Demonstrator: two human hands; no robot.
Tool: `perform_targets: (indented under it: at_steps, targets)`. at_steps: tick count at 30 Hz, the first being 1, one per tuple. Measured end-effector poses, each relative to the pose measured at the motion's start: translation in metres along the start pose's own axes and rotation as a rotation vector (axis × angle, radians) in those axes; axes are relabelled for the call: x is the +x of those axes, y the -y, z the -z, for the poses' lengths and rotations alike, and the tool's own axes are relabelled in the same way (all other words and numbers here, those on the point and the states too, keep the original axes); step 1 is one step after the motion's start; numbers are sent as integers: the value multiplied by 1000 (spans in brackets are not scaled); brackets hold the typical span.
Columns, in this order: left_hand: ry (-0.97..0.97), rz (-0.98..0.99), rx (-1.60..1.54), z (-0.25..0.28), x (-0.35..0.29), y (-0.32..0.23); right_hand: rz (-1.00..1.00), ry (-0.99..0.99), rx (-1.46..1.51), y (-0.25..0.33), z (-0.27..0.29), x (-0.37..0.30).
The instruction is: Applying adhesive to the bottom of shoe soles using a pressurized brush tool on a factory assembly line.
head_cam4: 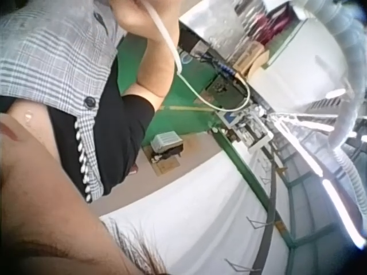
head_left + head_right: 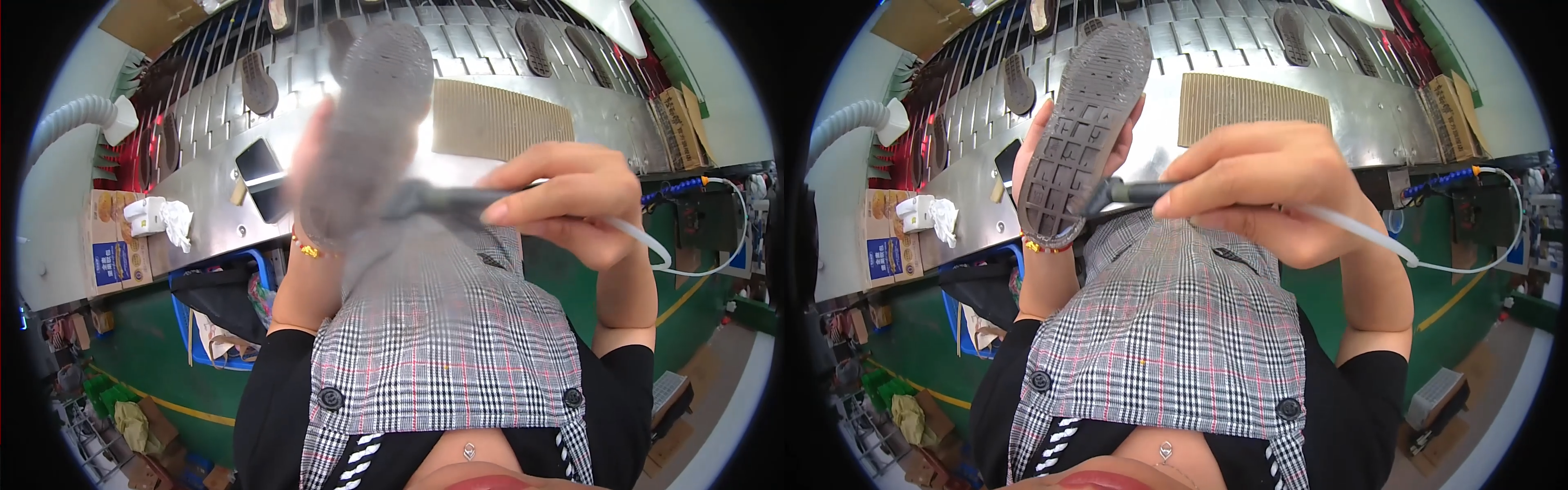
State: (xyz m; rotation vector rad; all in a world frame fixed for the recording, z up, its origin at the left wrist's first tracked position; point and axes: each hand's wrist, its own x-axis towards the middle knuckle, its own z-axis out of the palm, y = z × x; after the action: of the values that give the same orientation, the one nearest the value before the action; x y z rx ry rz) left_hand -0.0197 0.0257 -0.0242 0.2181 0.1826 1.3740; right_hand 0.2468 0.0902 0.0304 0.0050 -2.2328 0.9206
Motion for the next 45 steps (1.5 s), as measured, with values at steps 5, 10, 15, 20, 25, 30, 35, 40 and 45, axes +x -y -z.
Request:
perform_targets:
  at_steps: [5,10,15,20,25,30,35,40,45]
  targets:
    - [5,70,-26,7,-4,-2,91,41,48,3,1,-2]
    - [-21,48,-159,-10,-13,6,65,88,44,6,4,3]
    - [-42,71,-184,-14,-14,8,17,-47,-31,-2,3,2]
    - [7,113,-255,-22,-15,10,-15,-26,16,3,17,3]
    - [112,133,-340,-22,-19,9,74,52,34,2,21,5]
    - [220,111,-535,-39,-19,13,-55,-19,-54,-3,26,4]
    - [205,154,-404,-31,-25,10,22,7,9,-5,30,2]
    - [234,199,-367,-12,-27,4,65,-20,-30,-9,40,1]
    - [40,94,-222,-4,-27,-3,-104,63,-31,-13,64,1]
